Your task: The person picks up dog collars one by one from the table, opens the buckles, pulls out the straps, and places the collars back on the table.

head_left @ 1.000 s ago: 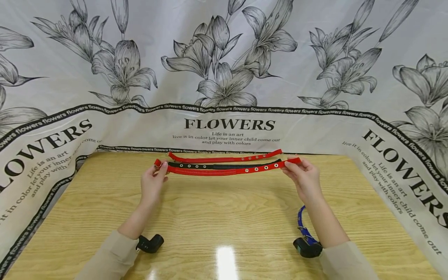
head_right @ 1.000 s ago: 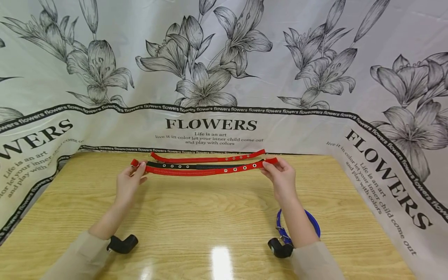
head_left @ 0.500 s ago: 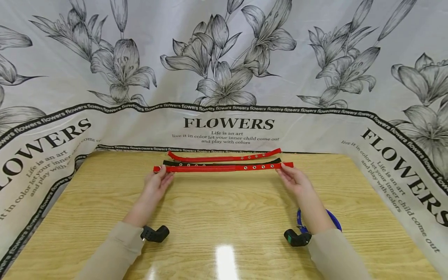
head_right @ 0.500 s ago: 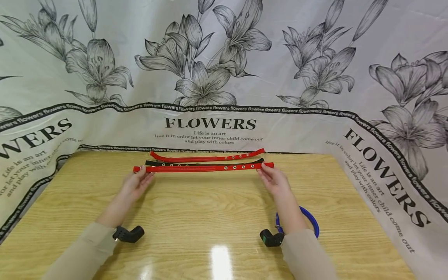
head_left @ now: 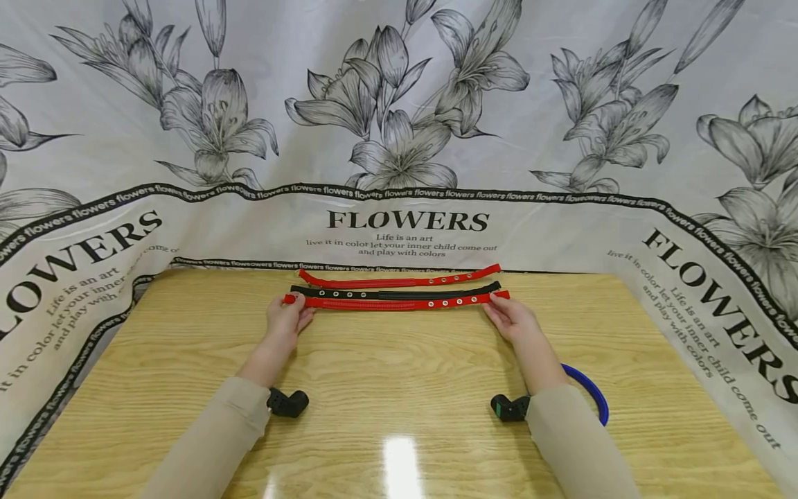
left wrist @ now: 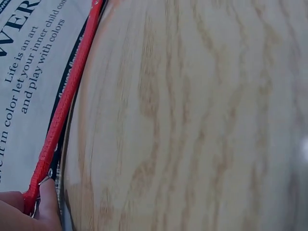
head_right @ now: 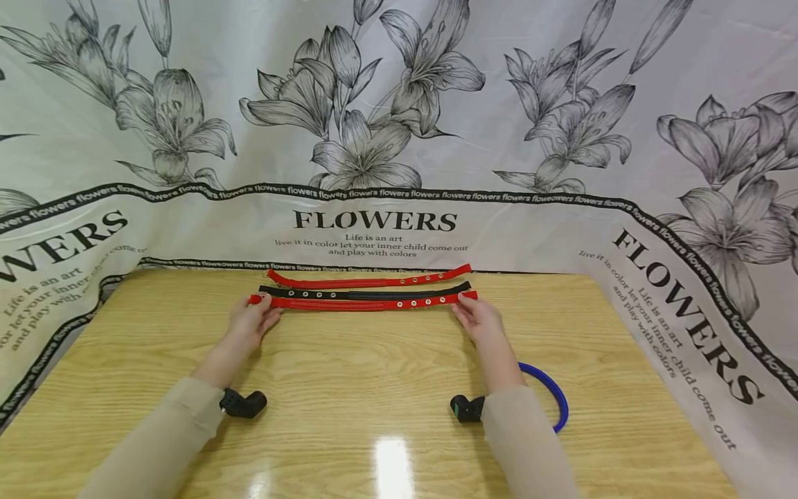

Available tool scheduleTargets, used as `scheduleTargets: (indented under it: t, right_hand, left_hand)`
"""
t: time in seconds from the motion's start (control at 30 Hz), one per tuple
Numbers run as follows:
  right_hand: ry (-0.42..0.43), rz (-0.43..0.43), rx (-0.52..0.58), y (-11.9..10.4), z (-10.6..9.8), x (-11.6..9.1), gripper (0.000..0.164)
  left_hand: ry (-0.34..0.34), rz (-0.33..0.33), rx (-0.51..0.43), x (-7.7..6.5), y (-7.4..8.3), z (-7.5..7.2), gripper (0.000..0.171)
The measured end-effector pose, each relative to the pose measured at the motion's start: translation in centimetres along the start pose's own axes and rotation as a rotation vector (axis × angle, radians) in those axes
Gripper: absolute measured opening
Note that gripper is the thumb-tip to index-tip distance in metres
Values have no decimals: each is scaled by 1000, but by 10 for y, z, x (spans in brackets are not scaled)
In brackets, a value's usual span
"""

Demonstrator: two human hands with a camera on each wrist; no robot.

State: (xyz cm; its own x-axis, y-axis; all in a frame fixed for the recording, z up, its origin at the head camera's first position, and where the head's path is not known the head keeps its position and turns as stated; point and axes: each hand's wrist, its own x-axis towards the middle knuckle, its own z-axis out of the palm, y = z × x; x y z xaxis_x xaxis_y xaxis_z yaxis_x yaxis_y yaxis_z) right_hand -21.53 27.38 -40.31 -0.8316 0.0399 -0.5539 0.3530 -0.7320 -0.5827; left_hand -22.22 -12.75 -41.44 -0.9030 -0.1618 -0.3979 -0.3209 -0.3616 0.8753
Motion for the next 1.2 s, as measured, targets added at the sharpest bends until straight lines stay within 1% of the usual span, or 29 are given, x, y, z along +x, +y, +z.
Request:
scheduleTargets:
  t: [0.07,0.13,0.17,0.2,0.23,0.33,0.43,0.6,0.7,0.83,0.93,1.07,1.17,1.2]
  right_hand:
    - [28,-13,-4,0,2,0,10]
    - [53,-25,-9,0,3,0,18]
    - [56,-32,-13,-1,4,0,20]
    - [59,-37,-16,-1,4,0,18]
    - [83,-37,-21,-1,9,-6,18]
    - [105,-44,-45,-2,8,-6,20]
    - [124,-46,-83,-4,6,-6,17]
    - [125,-51,-125,-5,4,-6,11]
    - [120,-55,-146,-6,5,-7,14]
    - [95,-59,-182,-9,6,-9,21]
    - [77,-59,-189,-12,5,-11,23]
    - [75,-57,-192,-18,5,-16,22]
    - [80,-53,-206,-23,4,-21,15]
    - [79,-50,-210,-25,4,-23,16]
  left_hand:
    - [17,11,26,1,0,2,53]
    - [34,19,36,2,0,2,48]
    - [40,20,39,2,0,2,49]
    - [47,22,43,3,0,1,47]
    - [51,24,48,3,1,1,49]
    - [57,31,52,3,2,-2,52]
    - [65,44,67,3,2,-4,50]
    - [77,53,70,5,2,-6,47]
    - [85,54,73,6,3,-7,47]
    - [95,60,105,7,4,-9,43]
    - [98,67,136,7,4,-10,40]
    - [99,79,176,7,5,-13,38]
    - [104,99,197,7,6,-14,37]
    - [108,109,203,6,7,-15,36]
